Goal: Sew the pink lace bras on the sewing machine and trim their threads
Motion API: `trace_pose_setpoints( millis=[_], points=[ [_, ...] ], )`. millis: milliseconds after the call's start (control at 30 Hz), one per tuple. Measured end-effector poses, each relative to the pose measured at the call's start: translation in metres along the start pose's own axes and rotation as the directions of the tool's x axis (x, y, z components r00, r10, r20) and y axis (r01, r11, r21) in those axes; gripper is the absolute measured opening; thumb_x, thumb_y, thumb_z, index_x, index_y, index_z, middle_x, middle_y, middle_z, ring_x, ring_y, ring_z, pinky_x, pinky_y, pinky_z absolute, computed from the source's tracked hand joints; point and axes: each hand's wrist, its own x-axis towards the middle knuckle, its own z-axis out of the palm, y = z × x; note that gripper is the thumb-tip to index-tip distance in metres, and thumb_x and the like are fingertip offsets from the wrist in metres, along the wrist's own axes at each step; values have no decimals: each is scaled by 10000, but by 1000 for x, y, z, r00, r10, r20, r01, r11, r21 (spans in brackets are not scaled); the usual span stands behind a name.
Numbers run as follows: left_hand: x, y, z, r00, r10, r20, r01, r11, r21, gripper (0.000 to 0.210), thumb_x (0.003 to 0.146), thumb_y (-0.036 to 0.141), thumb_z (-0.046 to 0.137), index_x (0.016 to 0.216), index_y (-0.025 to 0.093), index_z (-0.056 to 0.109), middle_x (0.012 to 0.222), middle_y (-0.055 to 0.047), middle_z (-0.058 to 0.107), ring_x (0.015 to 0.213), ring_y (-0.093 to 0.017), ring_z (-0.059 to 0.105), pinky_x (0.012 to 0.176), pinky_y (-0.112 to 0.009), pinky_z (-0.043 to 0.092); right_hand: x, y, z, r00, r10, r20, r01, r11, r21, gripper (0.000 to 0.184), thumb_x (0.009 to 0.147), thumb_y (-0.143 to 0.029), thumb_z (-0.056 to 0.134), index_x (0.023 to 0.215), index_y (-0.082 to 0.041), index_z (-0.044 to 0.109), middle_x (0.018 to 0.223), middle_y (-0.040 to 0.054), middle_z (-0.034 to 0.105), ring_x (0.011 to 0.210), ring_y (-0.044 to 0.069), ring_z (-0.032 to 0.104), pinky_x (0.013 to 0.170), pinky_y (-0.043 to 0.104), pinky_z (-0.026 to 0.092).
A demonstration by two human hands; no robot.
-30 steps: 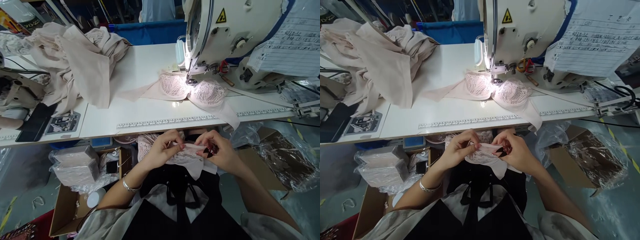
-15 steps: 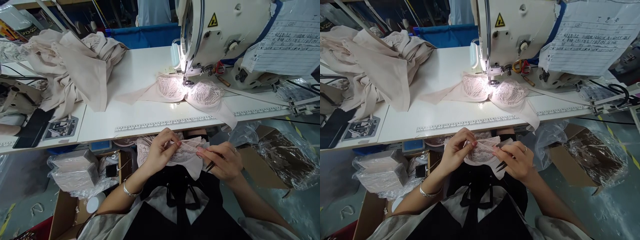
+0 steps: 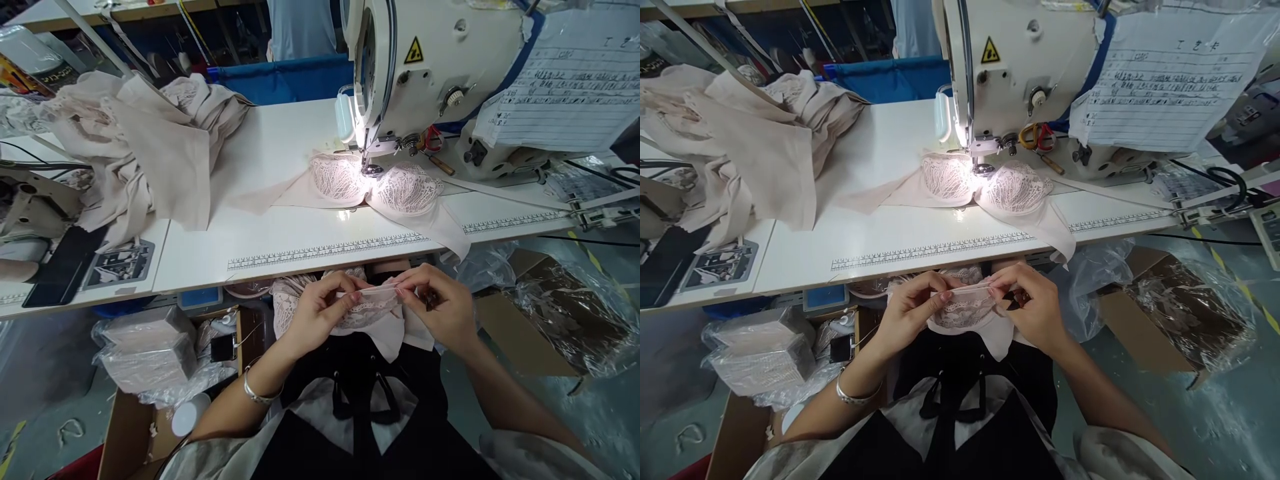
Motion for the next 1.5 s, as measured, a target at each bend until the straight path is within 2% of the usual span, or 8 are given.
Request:
trace_pose_setpoints(
  millis=[333, 600, 733, 833, 1100, 1233, 1333, 1500],
  points=[
    [0, 1, 1, 1000, -17, -25, 18, 999, 42, 283, 935, 386, 676, 756, 184, 591, 923, -78, 739, 879, -183, 666, 807, -286, 504, 5, -2, 0, 963, 254, 92, -269, 929, 255, 271, 898, -408, 730, 757, -228, 584, 850, 46, 723, 682, 156, 631, 536, 270, 465],
    [6, 3, 3, 993, -116, -4, 116, 993, 5, 248, 875, 331, 669, 745, 196, 507, 854, -51, 707, 794, -158, 647, 721, -260, 505, 11, -11, -2, 940, 320, 119, -341, 889, 305, 236, 866, -313, 765, 812, -238, 547, 751, -5, 704, 599, 114, 597, 513, 219, 470],
    [9, 9, 10, 993, -98, 61, 83, 972, 218, 230, 829, 323, 754, 975, 186, 640, 935, -50, 745, 792, -164, 666, 669, -242, 480, 13, -19, 1, 929, 334, 160, -366, 891, 269, 230, 854, -310, 764, 825, -237, 549, 730, -10, 693, 599, 121, 613, 515, 223, 483],
    [11, 7, 18, 994, -111, 16, 99, 941, 325, 164, 856, 342, 751, 862, 182, 720, 803, -27, 755, 683, -147, 640, 633, -243, 448, 11, -24, 4, 928, 333, 168, -365, 902, 229, 228, 862, -333, 753, 831, -241, 547, 742, -1, 701, 609, 137, 636, 530, 244, 507],
    [17, 0, 21, 972, -232, -46, 234, 971, 44, 277, 829, 416, 756, 760, 149, 726, 607, -4, 654, 516, -90, 503, 492, -201, 339, 3, -4, -5, 952, 294, 81, -305, 936, 176, 339, 1015, -506, 530, 873, -244, 691, 663, 11, 651, 481, 133, 552, 479, 292, 458],
    [19, 0, 20, 964, -260, -56, 259, 966, -28, 326, 787, 471, 797, 801, 146, 765, 686, -40, 718, 572, -112, 575, 531, -211, 409, 0, 4, -7, 939, 306, 155, -331, 927, 175, 526, 956, -712, 468, 780, -234, 599, 534, -35, 472, 451, 125, 433, 437, 284, 349],
    [19, 0, 20, 965, -257, -44, 256, 966, -31, 352, 792, 493, 792, 790, 143, 758, 649, -27, 690, 551, -101, 544, 521, -207, 394, 2, 3, -6, 922, 290, 257, -329, 937, 122, 632, 966, -757, 355, 831, -216, 653, 591, -17, 480, 522, 135, 451, 485, 287, 370],
    [18, 0, 21, 974, -224, -35, 222, 974, -35, 324, 840, 464, 744, 770, 150, 711, 590, 17, 593, 506, -70, 423, 479, -196, 304, 7, 2, -1, 890, 314, 330, -379, 913, 153, 380, 992, -583, 531, 977, -221, 645, 637, -21, 575, 581, 146, 567, 556, 277, 468]
  ],
)
